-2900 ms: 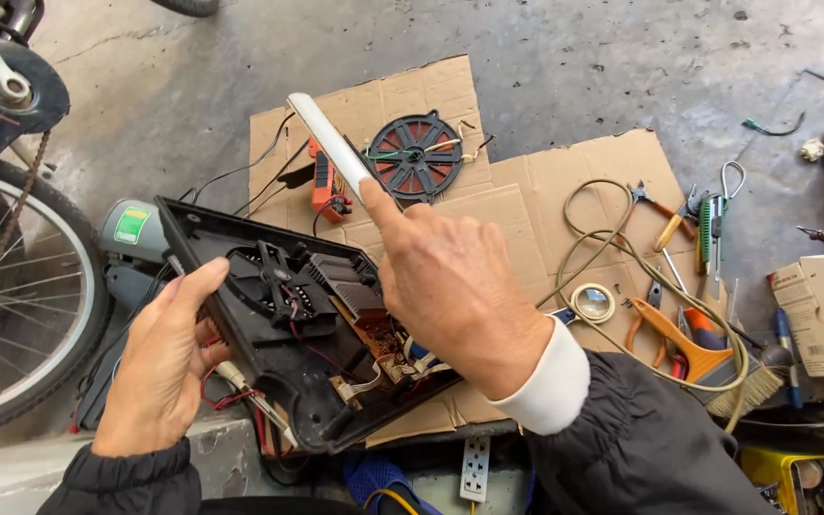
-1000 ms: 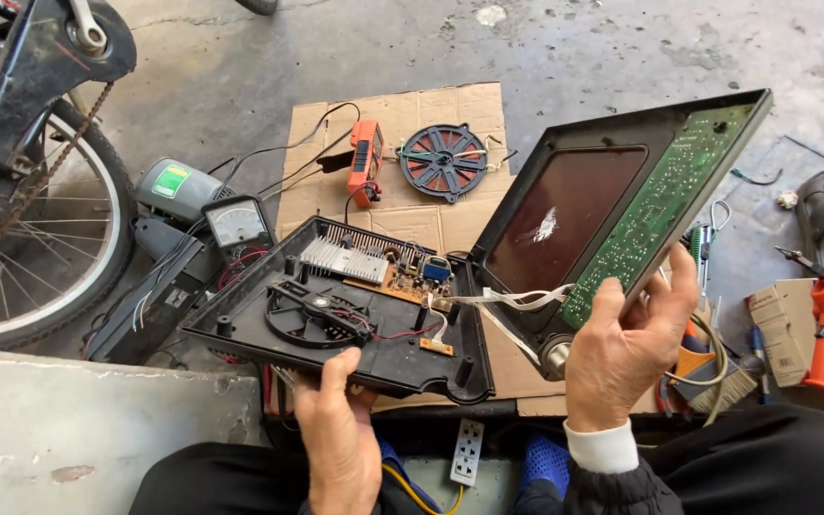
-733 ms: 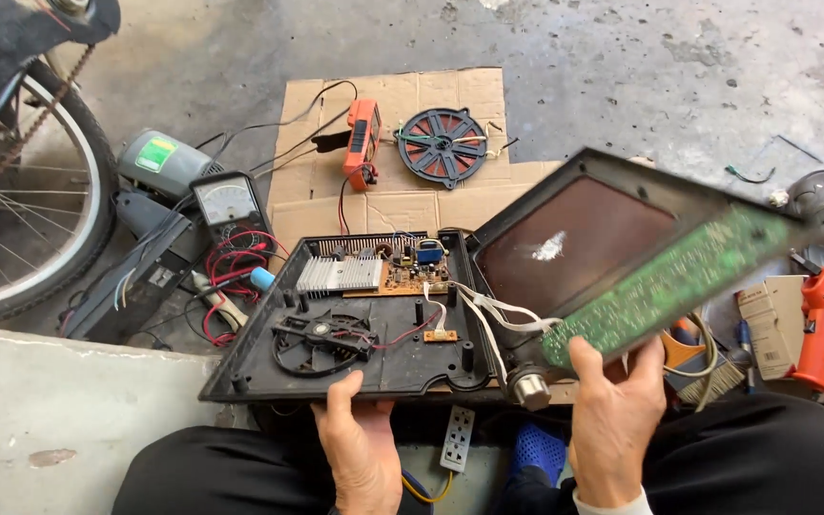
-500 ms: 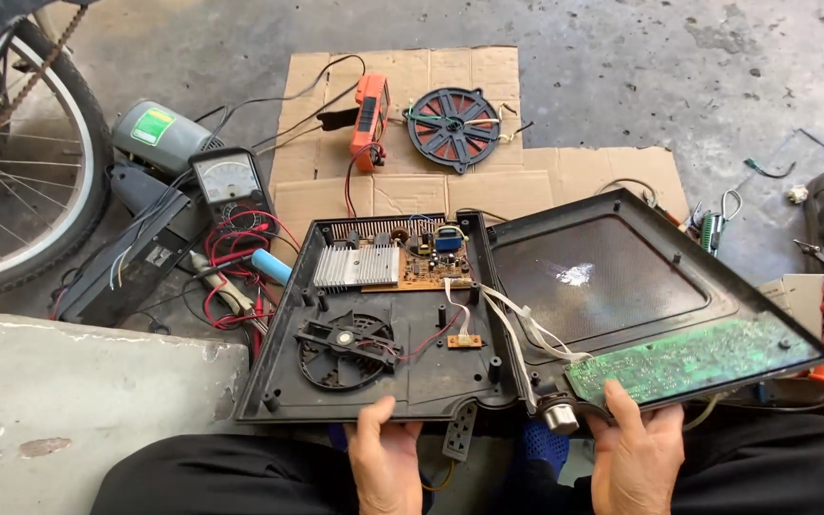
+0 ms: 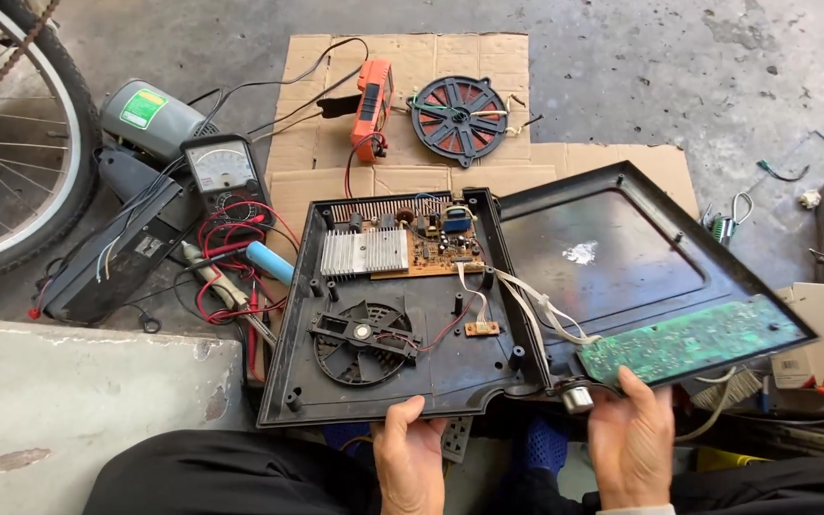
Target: Disassembling an induction cooker and installing or adjusting the heating coil using a power drill.
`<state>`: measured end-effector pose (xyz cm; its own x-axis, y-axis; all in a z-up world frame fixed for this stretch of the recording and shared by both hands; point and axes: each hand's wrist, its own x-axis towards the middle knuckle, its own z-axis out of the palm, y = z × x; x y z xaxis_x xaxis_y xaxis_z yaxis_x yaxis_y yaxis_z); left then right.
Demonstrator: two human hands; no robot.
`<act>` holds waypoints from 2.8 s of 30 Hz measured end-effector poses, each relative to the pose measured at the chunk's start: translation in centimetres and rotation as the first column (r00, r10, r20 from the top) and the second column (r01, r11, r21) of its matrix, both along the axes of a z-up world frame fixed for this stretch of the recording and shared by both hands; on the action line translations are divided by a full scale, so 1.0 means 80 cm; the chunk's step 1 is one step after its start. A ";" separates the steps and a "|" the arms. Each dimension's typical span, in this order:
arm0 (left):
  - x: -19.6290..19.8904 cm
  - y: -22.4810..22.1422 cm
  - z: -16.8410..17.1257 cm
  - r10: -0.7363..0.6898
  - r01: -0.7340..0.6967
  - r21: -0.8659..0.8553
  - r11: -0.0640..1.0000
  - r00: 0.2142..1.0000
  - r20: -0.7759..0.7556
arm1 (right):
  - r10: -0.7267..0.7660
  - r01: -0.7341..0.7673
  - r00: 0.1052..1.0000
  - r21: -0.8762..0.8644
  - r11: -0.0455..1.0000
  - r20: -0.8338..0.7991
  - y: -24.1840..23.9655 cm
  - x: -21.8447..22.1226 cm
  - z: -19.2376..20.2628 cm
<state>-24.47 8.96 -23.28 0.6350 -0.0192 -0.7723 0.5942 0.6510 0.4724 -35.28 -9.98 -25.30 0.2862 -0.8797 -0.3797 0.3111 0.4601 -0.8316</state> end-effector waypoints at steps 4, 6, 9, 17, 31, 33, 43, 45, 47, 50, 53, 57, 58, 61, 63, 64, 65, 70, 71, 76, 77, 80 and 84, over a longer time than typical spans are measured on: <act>-0.007 -0.005 -0.020 -0.081 0.081 -0.002 0.997 0.996 -0.040 | -0.019 0.003 0.996 0.186 0.983 0.086 -0.007 -0.005 -0.072; -0.011 -0.002 -0.050 -0.123 0.122 -0.021 0.992 0.992 -0.027 | -0.036 0.005 0.993 0.251 0.968 0.117 -0.002 -0.004 -0.085; -0.010 0.008 -0.089 -0.079 0.079 -0.008 0.997 0.996 -0.050 | -0.025 -0.011 0.994 0.324 0.946 0.106 0.015 0.002 -0.083; 0.004 0.025 -0.157 -0.025 0.033 0.036 0.999 0.980 -0.197 | 0.293 -0.185 0.948 0.538 0.822 -0.122 0.042 0.017 -0.075; 0.016 0.006 -0.041 -0.255 0.319 0.094 0.943 0.876 -0.410 | 0.528 -0.558 0.202 0.345 0.754 -0.825 0.024 0.029 -0.008; 0.007 0.008 -0.042 -0.278 0.340 0.091 0.936 0.873 -0.401 | 0.361 -0.622 0.167 0.186 0.761 -0.918 0.009 0.019 -0.024; -0.009 -0.005 -0.078 -0.356 0.386 0.040 0.922 0.881 -0.311 | 0.386 -0.812 0.020 0.210 0.545 -0.922 -0.049 0.050 -0.075; -0.007 -0.005 -0.081 -0.333 0.363 0.039 0.931 0.888 -0.317 | 0.394 -0.831 0.008 0.213 0.513 -0.919 -0.054 0.056 -0.072; -0.007 -0.007 -0.085 -0.334 0.368 0.051 0.929 0.887 -0.319 | 0.383 -0.842 -0.109 0.290 0.455 -0.917 -0.058 0.060 -0.063; -0.007 -0.008 -0.086 -0.313 0.353 0.045 0.935 0.877 -0.365 | 0.294 -0.851 -0.158 0.281 0.443 -0.943 -0.061 0.070 -0.053; -0.005 0.001 -0.072 -0.518 0.580 0.038 0.813 0.752 -0.408 | 0.217 -0.828 0.277 -0.118 0.548 -0.936 -0.052 0.100 -0.034; 0.010 0.002 -0.072 -0.493 0.597 -0.016 0.802 0.647 -0.582 | 0.234 -0.847 0.433 -0.304 0.436 -0.871 -0.037 0.174 -0.021; 0.012 0.004 -0.082 -0.391 0.520 0.049 0.853 0.697 -0.601 | 0.185 -0.878 0.426 -0.355 0.322 -0.885 -0.037 0.189 -0.037; 0.036 0.006 -0.089 -0.158 0.332 0.178 0.926 0.772 -0.615 | 0.055 -0.915 0.400 -0.395 0.079 -0.915 -0.036 0.218 -0.088; 0.053 0.009 -0.097 -0.035 0.224 0.240 0.945 0.794 -0.607 | -0.031 -0.922 0.386 -0.384 -0.040 -0.922 -0.036 0.232 -0.108; 0.055 0.013 -0.107 -0.012 0.236 0.279 0.931 0.783 -0.622 | -0.117 -0.914 0.405 -0.398 -0.076 -0.907 -0.034 0.235 -0.112; 0.057 0.017 -0.117 0.010 0.249 0.318 0.915 0.773 -0.635 | -0.200 -0.906 0.424 -0.409 -0.114 -0.883 -0.033 0.238 -0.115; 0.055 0.020 -0.133 0.037 0.205 0.320 0.925 0.790 -0.612 | -0.271 -0.885 0.459 -0.406 -0.229 -0.846 -0.037 0.246 -0.115; 0.052 0.019 -0.141 0.047 0.177 0.320 0.931 0.810 -0.585 | -0.268 -0.873 0.475 -0.410 -0.265 -0.838 -0.038 0.247 -0.112; 0.039 0.023 -0.150 -0.038 0.259 0.325 0.910 0.831 -0.555 | -0.240 -0.853 0.493 -0.411 -0.321 -0.836 -0.044 0.252 -0.125; 0.039 0.023 -0.152 -0.042 0.269 0.326 0.906 0.826 -0.563 | -0.218 -0.849 0.495 -0.416 -0.325 -0.841 -0.044 0.254 -0.127; 0.026 0.025 -0.171 -0.020 0.232 0.322 0.918 0.837 -0.546 | -0.191 -0.844 0.495 -0.416 -0.340 -0.848 -0.043 0.258 -0.127; 0.019 0.027 -0.185 -0.019 0.215 0.308 0.927 0.846 -0.533 | -0.232 -0.852 0.479 -0.384 -0.355 -0.847 -0.039 0.260 -0.130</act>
<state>-22.98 11.14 -38.08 0.1559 0.2598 -0.9530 0.8734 0.4143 0.2559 -14.48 -13.11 -35.68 0.9670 -0.0977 0.2354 -0.0672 -0.9887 -0.1342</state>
